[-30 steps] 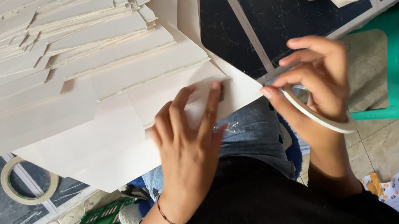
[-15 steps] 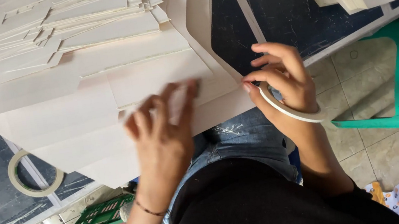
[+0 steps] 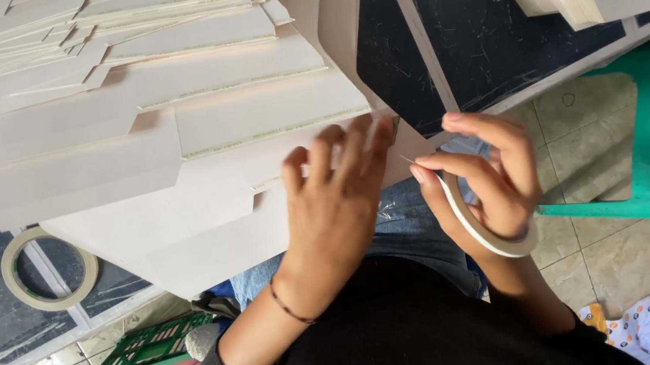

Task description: Manually applying strips of double-sided tape to a stack of paper folders in a repetitive assembly process.

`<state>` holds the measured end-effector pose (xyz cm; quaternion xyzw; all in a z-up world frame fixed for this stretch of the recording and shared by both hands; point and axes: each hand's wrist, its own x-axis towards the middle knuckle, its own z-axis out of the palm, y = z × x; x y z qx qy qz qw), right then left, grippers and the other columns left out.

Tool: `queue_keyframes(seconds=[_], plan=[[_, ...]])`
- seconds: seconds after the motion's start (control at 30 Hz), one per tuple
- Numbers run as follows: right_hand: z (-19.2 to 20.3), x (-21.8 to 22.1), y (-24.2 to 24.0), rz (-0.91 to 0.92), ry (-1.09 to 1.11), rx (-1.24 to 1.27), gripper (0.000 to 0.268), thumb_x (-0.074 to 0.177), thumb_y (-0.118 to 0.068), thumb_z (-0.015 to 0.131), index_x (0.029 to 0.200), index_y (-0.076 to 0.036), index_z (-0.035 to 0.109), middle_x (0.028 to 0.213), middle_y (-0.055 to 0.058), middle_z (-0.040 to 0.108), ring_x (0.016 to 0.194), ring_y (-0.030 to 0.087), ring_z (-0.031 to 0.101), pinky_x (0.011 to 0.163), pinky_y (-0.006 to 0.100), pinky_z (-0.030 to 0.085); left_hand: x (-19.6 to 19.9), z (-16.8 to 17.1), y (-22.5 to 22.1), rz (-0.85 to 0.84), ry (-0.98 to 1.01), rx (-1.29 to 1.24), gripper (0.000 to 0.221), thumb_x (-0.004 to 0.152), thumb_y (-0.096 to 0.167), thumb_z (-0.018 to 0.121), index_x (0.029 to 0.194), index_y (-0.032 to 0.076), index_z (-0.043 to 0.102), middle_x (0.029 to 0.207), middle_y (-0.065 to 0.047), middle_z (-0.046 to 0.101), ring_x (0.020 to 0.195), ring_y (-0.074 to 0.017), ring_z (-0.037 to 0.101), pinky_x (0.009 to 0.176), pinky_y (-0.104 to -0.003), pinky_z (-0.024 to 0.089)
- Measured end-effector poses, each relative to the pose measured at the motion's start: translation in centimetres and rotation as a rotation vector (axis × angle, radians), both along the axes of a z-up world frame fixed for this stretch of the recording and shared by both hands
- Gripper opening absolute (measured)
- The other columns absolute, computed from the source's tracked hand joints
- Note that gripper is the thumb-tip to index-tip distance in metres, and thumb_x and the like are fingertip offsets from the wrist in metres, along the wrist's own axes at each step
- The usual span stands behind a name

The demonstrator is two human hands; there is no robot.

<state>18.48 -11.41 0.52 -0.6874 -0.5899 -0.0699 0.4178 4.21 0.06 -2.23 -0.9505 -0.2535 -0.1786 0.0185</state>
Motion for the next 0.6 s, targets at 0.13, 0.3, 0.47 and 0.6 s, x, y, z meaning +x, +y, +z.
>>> queue_keyframes(seconds=[0.13, 0.3, 0.47, 0.6], plan=[[0.0, -0.9, 0.5, 0.038, 0.195, -0.109, 0.011, 0.105, -0.008, 0.079, 0.115, -0.003, 0.08, 0.148, 0.024, 0.055, 0.129, 0.037, 0.067, 0.104, 0.042, 0.061, -3.7, 1.9, 1.5, 0.055, -0.128, -0.292, 0.072, 0.09, -0.005, 0.06, 0.151, 0.032, 0.069, 0.135, -0.002, 0.064, 0.11, -0.0367, 0.054, 0.084, -0.049, 0.043], [-0.6, -3.7, 2.7, 0.239, 0.202, -0.236, 0.009, 0.096, -0.008, 0.087, 0.095, -0.01, 0.078, 0.146, 0.017, 0.06, 0.131, 0.037, 0.058, 0.106, 0.048, 0.049, -7.5, 3.6, 1.7, 0.288, -0.097, -0.559, 0.056, 0.101, 0.028, 0.073, 0.156, 0.032, 0.062, 0.137, -0.003, 0.056, 0.117, -0.0336, 0.048, 0.087, -0.05, 0.041], [-0.6, -5.0, 4.0, 0.266, 0.166, -0.243, 0.012, 0.096, -0.007, 0.086, 0.095, -0.009, 0.075, 0.143, 0.017, 0.061, 0.126, 0.038, 0.058, 0.11, 0.05, 0.049, -8.6, 3.0, 1.4, 0.313, -0.115, -0.637, 0.066, 0.097, 0.03, 0.078, 0.159, 0.036, 0.057, 0.142, 0.0, 0.055, 0.122, -0.0329, 0.046, 0.094, -0.049, 0.041], [-0.9, -4.7, 3.7, 0.288, 0.07, -0.239, 0.011, 0.098, -0.008, 0.087, 0.1, -0.009, 0.075, 0.136, 0.017, 0.066, 0.114, 0.038, 0.063, 0.103, 0.05, 0.056, -8.2, 2.6, 1.4, 0.34, -0.089, -0.589, 0.068, 0.097, 0.043, 0.081, 0.16, 0.041, 0.055, 0.14, 0.002, 0.055, 0.117, -0.031, 0.045, 0.09, -0.05, 0.039]])
